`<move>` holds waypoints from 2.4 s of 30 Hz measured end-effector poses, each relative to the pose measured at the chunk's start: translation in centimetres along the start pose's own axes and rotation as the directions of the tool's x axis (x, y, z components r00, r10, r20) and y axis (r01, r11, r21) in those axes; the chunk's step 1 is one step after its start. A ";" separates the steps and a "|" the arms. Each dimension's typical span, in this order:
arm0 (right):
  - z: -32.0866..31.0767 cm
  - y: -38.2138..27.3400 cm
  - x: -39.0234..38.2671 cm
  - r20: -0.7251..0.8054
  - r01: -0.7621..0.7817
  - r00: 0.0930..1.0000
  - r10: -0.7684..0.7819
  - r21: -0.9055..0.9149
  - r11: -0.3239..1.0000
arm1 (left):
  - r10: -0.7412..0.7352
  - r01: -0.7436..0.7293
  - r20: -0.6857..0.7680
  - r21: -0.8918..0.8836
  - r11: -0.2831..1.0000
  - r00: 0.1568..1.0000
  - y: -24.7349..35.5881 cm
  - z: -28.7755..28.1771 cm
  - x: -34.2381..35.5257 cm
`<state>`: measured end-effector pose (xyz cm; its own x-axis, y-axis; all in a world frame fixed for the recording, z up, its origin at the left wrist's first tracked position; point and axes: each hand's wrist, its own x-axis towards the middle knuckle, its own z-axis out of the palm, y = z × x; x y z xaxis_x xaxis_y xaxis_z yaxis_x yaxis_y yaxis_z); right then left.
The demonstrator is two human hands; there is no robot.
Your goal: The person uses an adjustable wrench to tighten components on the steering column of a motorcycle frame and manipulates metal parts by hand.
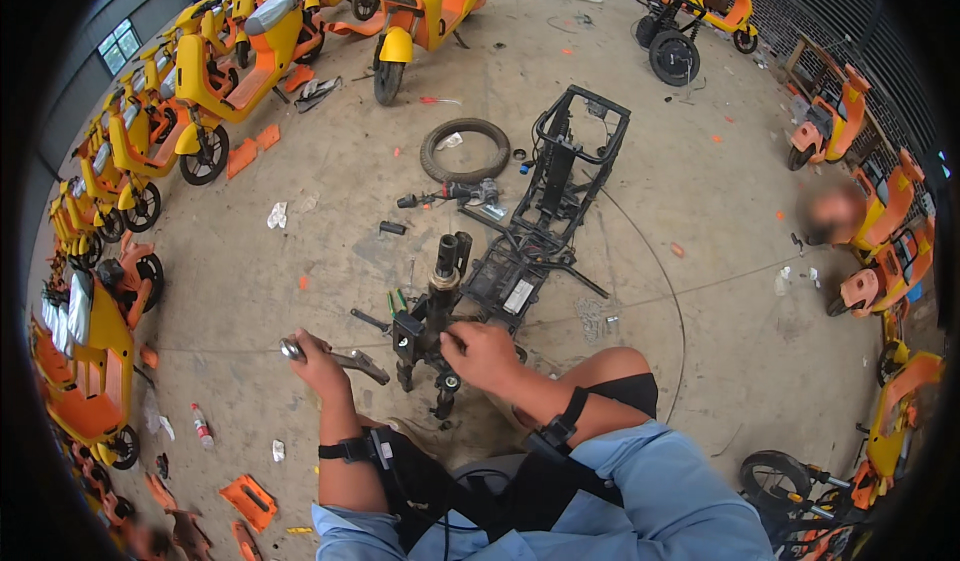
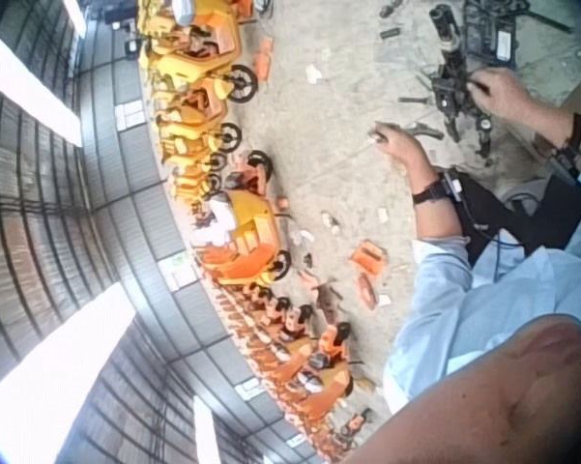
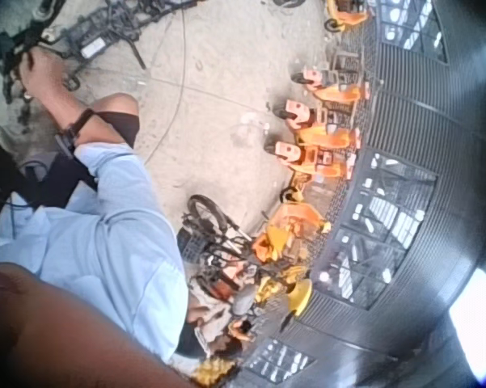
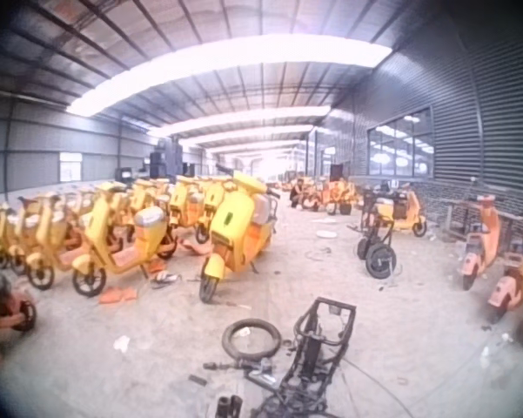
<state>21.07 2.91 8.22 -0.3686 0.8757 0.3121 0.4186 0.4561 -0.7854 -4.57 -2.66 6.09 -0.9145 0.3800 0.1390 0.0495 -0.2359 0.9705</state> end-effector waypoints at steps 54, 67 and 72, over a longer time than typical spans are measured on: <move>0.2 9.5 3.9 0.545 -0.549 0.793 0.274 0.443 0.709 | -0.032 -0.040 0.380 0.181 0.983 0.924 -2.6 -0.3 -0.6; -2.7 7.4 0.2 0.558 -0.581 0.783 0.277 0.493 0.648 | -0.032 -0.031 0.353 0.172 0.985 0.935 -4.8 -0.3 -1.1; -2.2 3.7 -1.5 0.663 -0.673 0.706 0.248 0.520 0.526 | -0.008 -0.079 0.382 0.213 0.974 0.924 -4.0 0.4 -1.7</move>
<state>25.02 3.61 6.00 -0.7067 0.6262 -0.3293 0.0371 -0.4320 -0.9011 -3.02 -2.03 2.02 -0.6922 0.6946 0.1956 0.2061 -0.0695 0.9761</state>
